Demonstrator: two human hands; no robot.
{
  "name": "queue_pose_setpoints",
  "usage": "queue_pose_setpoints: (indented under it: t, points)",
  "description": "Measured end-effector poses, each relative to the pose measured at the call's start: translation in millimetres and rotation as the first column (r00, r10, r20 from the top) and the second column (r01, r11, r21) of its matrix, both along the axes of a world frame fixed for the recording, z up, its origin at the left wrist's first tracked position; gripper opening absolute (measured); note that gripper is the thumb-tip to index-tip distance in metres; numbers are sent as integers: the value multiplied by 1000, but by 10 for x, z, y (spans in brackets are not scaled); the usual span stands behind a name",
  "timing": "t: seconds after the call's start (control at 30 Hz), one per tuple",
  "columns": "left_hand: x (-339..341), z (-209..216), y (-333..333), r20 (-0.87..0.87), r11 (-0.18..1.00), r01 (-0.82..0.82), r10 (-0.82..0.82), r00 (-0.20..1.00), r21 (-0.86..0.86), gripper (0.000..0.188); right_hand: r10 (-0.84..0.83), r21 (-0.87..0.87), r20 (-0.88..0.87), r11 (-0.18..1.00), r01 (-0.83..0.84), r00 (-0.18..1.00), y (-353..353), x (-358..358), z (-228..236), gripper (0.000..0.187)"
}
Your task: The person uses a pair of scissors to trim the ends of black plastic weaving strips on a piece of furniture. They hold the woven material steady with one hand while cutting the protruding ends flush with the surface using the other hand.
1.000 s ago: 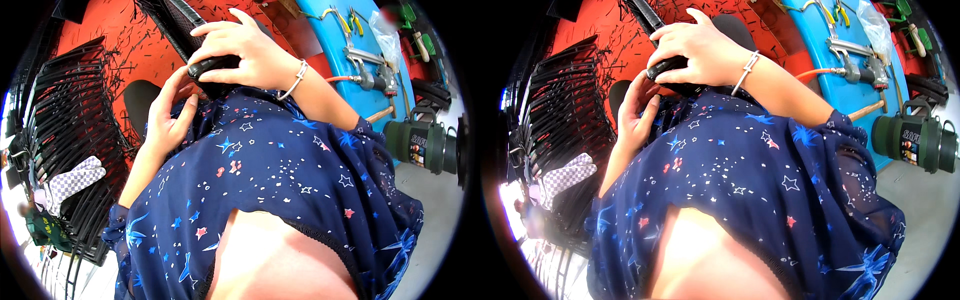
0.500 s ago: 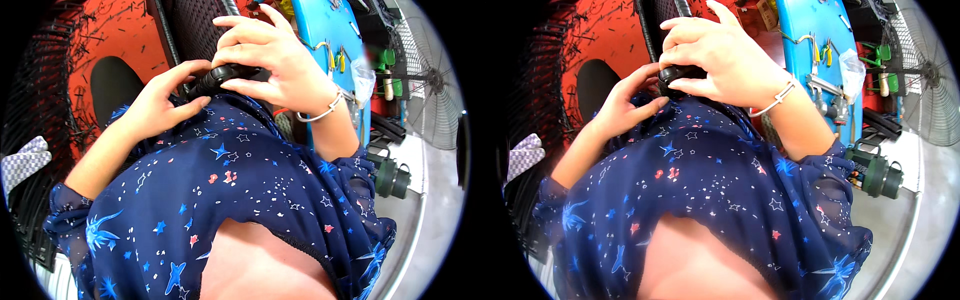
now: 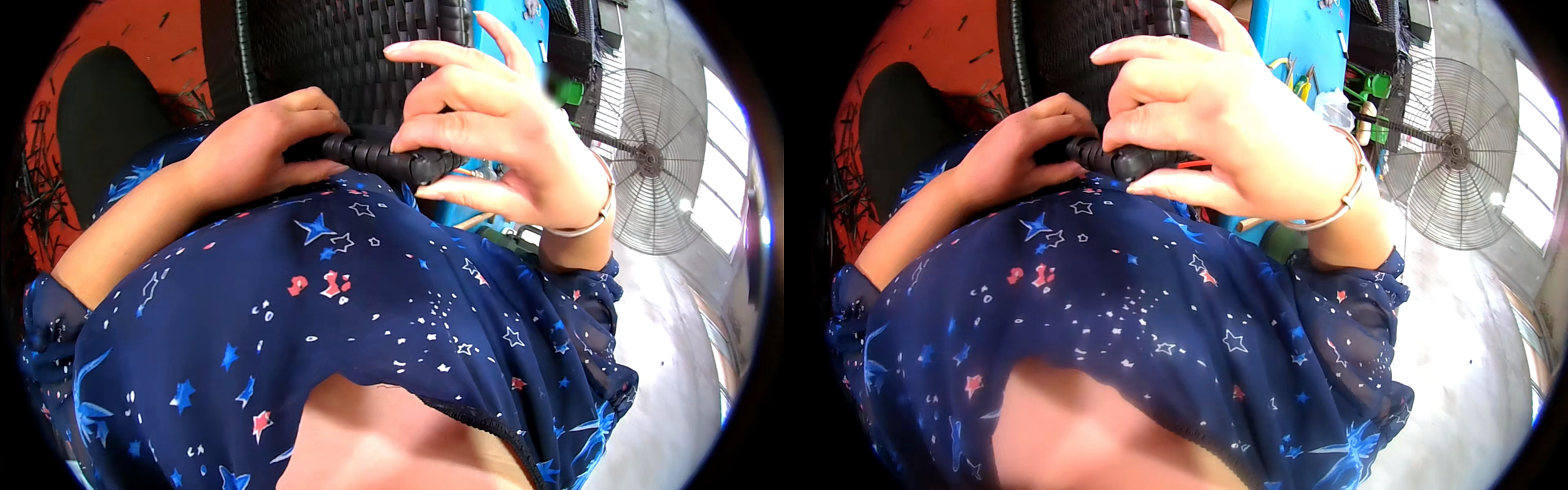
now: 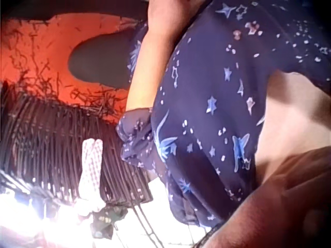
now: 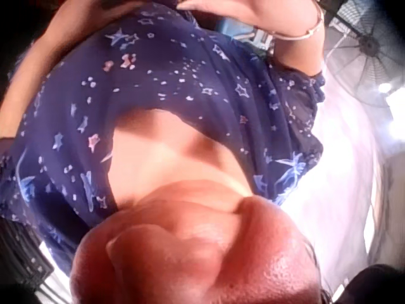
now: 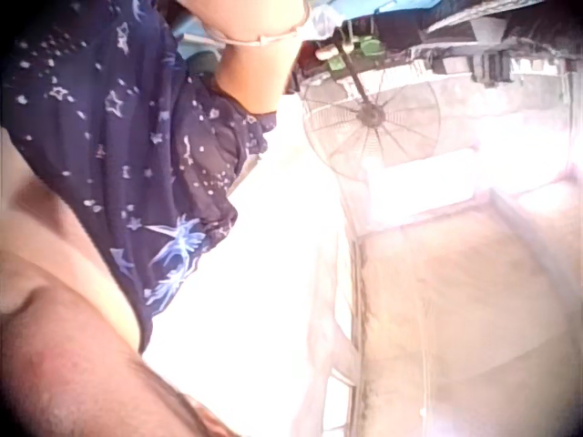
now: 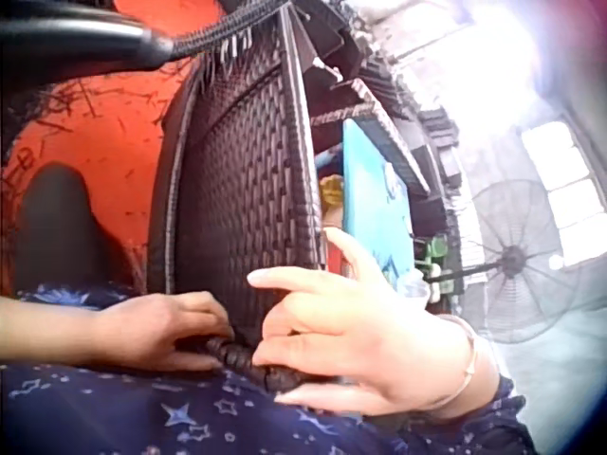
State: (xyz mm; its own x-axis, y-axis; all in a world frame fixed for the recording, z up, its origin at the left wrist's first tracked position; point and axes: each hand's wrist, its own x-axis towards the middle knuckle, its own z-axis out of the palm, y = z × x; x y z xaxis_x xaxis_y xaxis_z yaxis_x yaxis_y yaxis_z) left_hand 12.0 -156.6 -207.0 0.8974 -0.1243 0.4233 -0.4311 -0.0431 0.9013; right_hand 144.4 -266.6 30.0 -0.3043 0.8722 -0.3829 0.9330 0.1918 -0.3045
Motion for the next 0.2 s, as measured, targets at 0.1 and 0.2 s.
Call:
queue_pose_setpoints:
  t: [0.1, 0.2]
  points:
    - [-84, 36, -50, -97, 998, 68, -67, 993, 7, 37, -16, -38, -48, 999, 14, 999, -79, -23, -11, 27]
    - [-105, 49, -84, -124, 992, 122, -120, 985, 12, 35, -137, -76, -116, 989, 129, 984, -256, -44, -38, 28]
